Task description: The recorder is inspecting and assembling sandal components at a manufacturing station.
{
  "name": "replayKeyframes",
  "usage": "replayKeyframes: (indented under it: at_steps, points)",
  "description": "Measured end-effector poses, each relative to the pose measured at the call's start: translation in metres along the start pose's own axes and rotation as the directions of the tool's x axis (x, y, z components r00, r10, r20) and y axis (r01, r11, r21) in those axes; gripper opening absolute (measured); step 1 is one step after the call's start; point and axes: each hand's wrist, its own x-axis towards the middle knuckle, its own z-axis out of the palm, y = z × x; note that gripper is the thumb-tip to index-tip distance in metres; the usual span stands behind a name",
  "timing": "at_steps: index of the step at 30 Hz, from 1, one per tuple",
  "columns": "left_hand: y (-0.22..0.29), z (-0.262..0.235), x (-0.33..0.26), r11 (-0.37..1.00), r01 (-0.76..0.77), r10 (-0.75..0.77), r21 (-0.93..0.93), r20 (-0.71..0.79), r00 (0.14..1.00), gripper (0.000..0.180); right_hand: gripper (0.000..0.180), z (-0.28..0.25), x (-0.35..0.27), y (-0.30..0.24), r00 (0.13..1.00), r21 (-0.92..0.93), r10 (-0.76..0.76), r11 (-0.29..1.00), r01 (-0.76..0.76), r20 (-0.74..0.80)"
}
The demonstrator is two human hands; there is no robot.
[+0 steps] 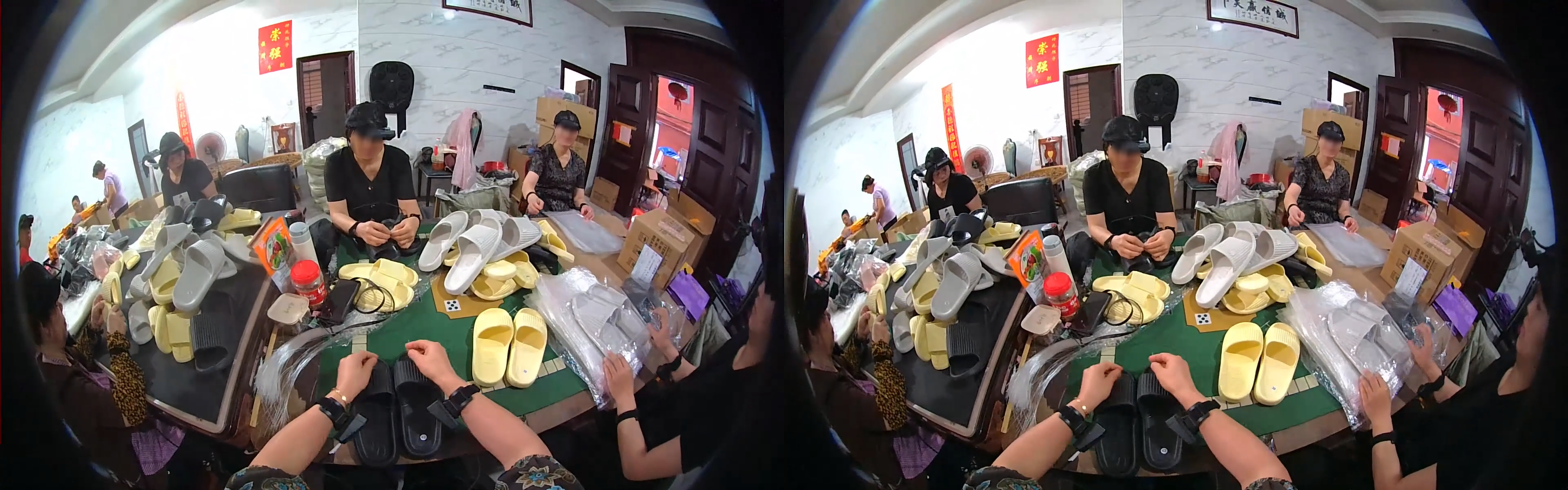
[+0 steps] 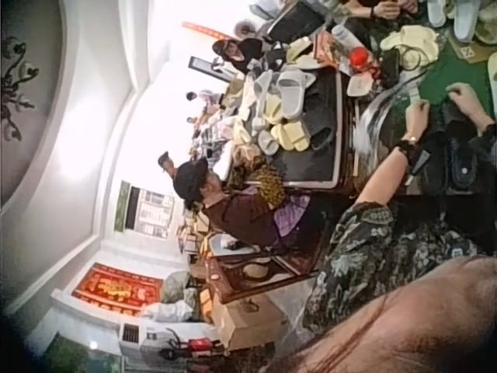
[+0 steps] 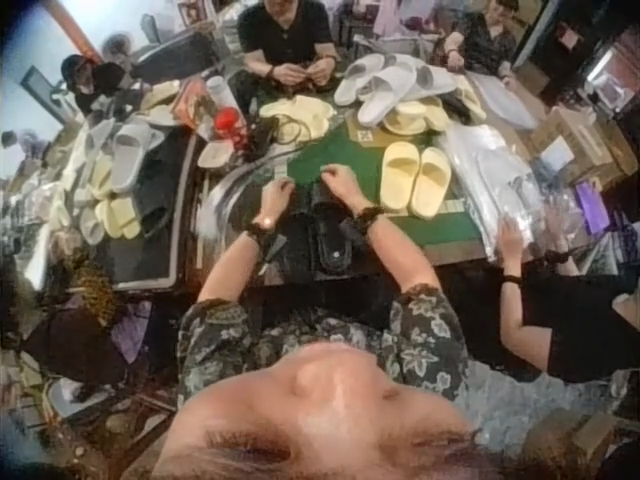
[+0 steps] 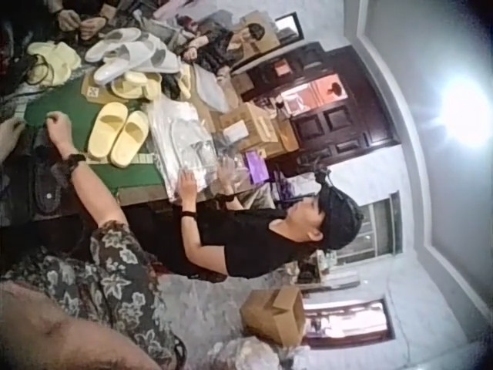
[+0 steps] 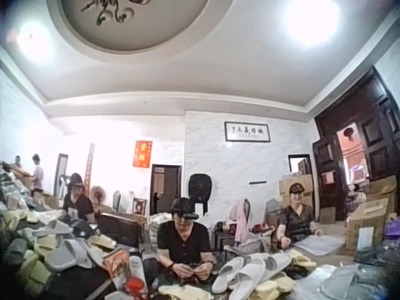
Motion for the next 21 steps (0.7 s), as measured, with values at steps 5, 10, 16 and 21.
replayKeyframes:
  at_steps: [5,10,16,21]
  points:
    - [0.016,0.001,-0.017,1.0,0.008,-0.003,-0.028,0.151,0.988,0.021,0.019,0.009,-0.021,-0.016,1.0,-0.058,0.005,0.998,-0.004,0.011]
    - [0.015,0.0,-0.021,0.993,0.045,-0.037,-0.107,0.07,0.997,0.02,0.017,0.013,-0.021,-0.018,1.0,0.01,-0.012,1.0,0.012,0.003]
    - [0.009,0.008,-0.021,0.946,0.1,-0.081,-0.308,0.074,0.994,0.021,0.021,0.028,-0.021,-0.017,0.998,0.12,0.055,0.991,-0.055,0.008]
    - [0.001,0.012,-0.022,0.871,0.223,-0.186,-0.437,0.127,0.974,0.018,0.019,0.032,-0.026,-0.015,0.998,0.119,-0.038,0.992,0.044,-0.049]
